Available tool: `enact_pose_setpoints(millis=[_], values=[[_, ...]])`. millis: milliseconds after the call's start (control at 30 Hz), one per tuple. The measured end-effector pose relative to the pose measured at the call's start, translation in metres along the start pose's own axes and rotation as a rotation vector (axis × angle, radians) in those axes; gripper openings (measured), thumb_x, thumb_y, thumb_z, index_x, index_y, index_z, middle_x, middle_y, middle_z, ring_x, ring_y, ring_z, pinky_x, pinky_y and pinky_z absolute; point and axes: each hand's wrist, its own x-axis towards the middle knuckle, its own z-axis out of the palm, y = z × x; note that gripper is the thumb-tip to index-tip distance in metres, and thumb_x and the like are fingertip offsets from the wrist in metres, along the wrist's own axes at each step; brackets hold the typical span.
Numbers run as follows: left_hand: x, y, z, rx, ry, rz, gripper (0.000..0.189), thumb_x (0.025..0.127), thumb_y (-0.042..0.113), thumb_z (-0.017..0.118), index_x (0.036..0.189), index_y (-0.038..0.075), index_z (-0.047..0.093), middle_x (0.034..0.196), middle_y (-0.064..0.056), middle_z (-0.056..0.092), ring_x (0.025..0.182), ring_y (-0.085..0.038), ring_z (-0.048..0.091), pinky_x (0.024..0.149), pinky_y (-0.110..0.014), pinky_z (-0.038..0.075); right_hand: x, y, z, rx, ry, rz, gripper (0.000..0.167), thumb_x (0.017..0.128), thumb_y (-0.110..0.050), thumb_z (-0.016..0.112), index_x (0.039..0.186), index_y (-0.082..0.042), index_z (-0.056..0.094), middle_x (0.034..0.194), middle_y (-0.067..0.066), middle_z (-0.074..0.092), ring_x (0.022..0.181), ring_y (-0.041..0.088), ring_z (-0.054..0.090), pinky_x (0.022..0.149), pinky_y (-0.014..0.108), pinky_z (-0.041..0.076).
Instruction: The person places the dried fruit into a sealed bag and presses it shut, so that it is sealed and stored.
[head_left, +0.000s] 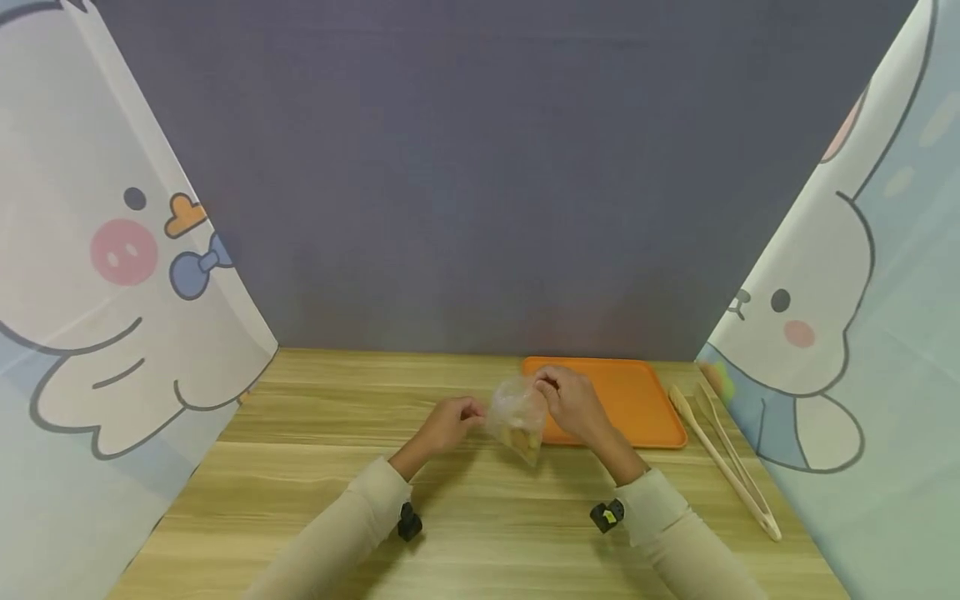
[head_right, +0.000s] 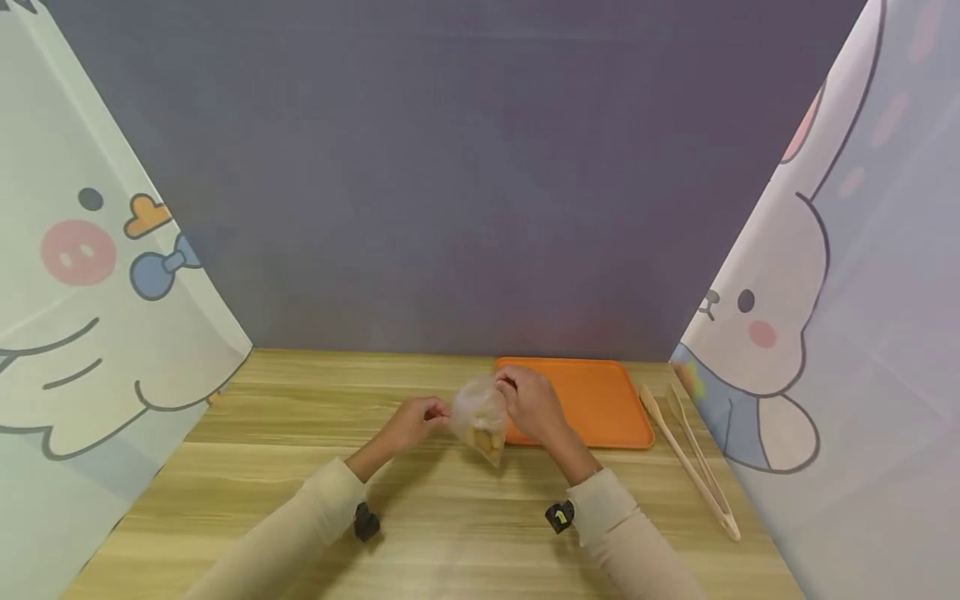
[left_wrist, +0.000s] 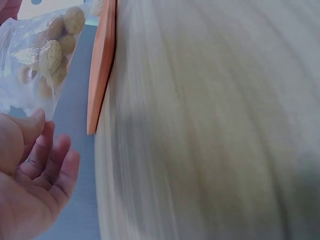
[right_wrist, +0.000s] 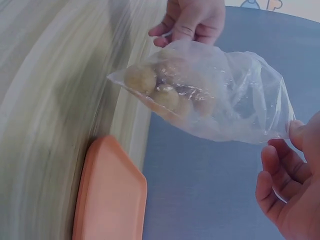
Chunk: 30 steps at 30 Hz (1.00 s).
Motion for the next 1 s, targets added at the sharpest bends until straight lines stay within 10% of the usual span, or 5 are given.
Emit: enact_pose_setpoints(millis=[400, 1000], values=[[-0.017, -0.008, -0.005, -0.024, 0.024, -0.054, 0.008, 0.101, 0.016, 0.062, 0.099, 0.01, 0.066, 0.095, -0.005, 0.07, 0.085, -0.019, 0.065, 0.072, -0.028, 0.053, 0.005, 0.001, -0.014, 0.015, 0.008, 0.115, 0.015, 0.104, -0.02, 0.059, 0.099, -0.01, 0.069, 0.079, 0.007, 0.067, 0.057, 0.008, 0.045, 0.06, 0.029, 0.044], [-0.029, -0.004, 0.004, 0.041, 0.058, 0.04, 0.008, 0.097, 0.003, 0.063, 0.094, 0.006, 0.057, 0.098, -0.01, 0.071, 0.089, -0.022, 0.071, 0.074, -0.028, 0.057, 0.008, 0.012, -0.021, 0.029, 0.15, 0.165, 0.012, 0.1, -0.014, 0.064, 0.094, -0.006, 0.069, 0.08, 0.009, 0.07, 0.057, 0.011, 0.049, 0.057, 0.028, 0.043]])
